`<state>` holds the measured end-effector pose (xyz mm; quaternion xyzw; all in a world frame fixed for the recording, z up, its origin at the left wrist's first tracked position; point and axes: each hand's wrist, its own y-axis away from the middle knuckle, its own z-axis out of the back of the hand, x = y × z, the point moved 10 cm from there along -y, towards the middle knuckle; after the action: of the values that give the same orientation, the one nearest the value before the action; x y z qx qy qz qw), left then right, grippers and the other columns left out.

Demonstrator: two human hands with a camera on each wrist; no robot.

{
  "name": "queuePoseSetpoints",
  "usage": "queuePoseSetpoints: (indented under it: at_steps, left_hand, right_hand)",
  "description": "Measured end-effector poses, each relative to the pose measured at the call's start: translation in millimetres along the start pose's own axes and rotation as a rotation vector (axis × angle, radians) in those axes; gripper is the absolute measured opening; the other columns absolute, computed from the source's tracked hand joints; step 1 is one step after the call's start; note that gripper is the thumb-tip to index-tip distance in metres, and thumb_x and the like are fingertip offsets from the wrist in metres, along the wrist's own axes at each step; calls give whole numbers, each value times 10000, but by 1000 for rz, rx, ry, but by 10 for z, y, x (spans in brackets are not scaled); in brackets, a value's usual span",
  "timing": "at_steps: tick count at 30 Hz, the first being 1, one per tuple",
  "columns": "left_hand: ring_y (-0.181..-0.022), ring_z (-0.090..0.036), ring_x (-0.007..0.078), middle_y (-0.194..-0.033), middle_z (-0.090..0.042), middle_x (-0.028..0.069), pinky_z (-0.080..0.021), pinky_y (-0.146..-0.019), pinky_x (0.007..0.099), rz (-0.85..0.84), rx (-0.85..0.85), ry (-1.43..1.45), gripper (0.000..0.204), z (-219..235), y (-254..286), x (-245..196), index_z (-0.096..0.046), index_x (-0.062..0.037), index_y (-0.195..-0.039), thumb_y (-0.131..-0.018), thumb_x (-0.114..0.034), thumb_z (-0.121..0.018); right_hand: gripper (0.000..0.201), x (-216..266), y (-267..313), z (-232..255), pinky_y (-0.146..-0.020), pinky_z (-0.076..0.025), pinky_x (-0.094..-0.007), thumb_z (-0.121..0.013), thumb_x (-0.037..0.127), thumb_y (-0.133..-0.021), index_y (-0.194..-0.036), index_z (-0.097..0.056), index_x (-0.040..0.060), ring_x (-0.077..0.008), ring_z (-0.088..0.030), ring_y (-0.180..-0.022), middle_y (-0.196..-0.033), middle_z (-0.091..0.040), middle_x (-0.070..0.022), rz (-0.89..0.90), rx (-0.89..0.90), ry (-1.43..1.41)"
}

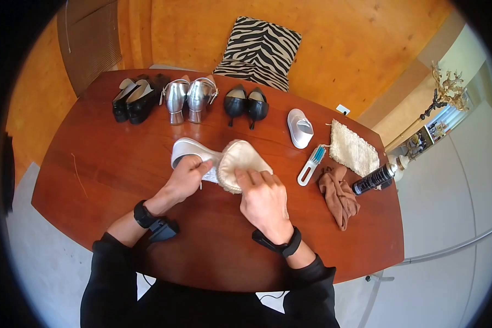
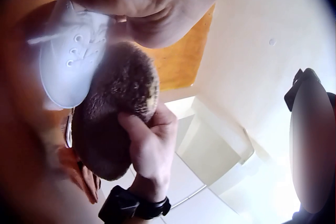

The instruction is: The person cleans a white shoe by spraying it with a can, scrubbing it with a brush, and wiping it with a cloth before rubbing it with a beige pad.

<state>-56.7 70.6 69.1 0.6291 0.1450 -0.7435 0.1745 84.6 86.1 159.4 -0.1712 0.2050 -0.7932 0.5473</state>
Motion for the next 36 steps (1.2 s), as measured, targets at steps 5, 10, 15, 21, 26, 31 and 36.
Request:
queuePoseSetpoints:
  at_steps: [5, 10, 15, 21, 26, 31, 36]
  left_hand:
    - [-654, -491, 100, -725, -567, 17, -392, -573, 277, 153, -49, 417, 254, 67, -121, 283, -593, 17, -848, -939, -191, -480]
    - [-877, -551, 123, -956, -619, 85, -427, -782, 283, 178, -27, 593, 252, 14, -17, 125, -577, 39, -975, -950, -165, -432]
    - [-974, -585, 172, -1067, -614, 117, -449, -875, 317, 198, 35, 801, 287, -74, 60, -18, -533, 69, -1094, -943, -139, -405]
    - [-1056, -557, 194, -1165, -576, 125, -408, -958, 346, 193, 65, 872, 371, -96, 0, 48, -467, 80, -1207, -959, -181, -379]
    - [-1079, -547, 204, -1182, -565, 129, -396, -977, 354, 203, 105, 870, 382, -103, 14, 0, -455, 80, -1222, -958, -186, -380]
    - [-1112, -530, 213, -1212, -546, 143, -388, -991, 343, 199, 110, 882, 399, -64, 7, -48, -444, 84, -1234, -945, -187, -400]
    - [-1102, -542, 215, -1164, -573, 150, -401, -982, 357, 176, 99, 922, 363, -28, -12, -73, -473, 92, -1197, -942, -163, -424]
  right_hand:
    - [393, 18, -6, 46, -701, -486, -368, -566, -20, -626, -1003, -628, 71, -267, -603, -793, -923, -632, -91, -38, -43, 85]
    - [447, 348, 51, 58, -773, -449, -376, -566, -13, -613, -1039, -643, 97, -270, -569, -938, -1049, -598, -111, 127, -138, 64]
    - [451, 265, 32, -24, -805, -420, -387, -570, 12, -616, -1055, -639, 83, -287, -523, -1009, -1110, -561, -142, 170, -157, 60]
    - [485, -27, -11, -52, -792, -433, -394, -563, -18, -624, -1085, -635, 114, -295, -553, -961, -1095, -585, -160, 22, -127, 203]
    - [515, -93, 1, 17, -783, -451, -398, -546, -48, -602, -1075, -639, 133, -291, -572, -932, -1054, -600, -129, -23, -157, 195]
    - [499, -171, 40, 180, -756, -463, -385, -548, -55, -608, -1070, -629, 115, -283, -582, -907, -1010, -612, -107, -36, -197, 211]
    - [397, -466, 155, 252, -683, -473, -369, -546, -24, -655, -1026, -618, 100, -262, -594, -767, -827, -604, -86, -193, -125, 285]
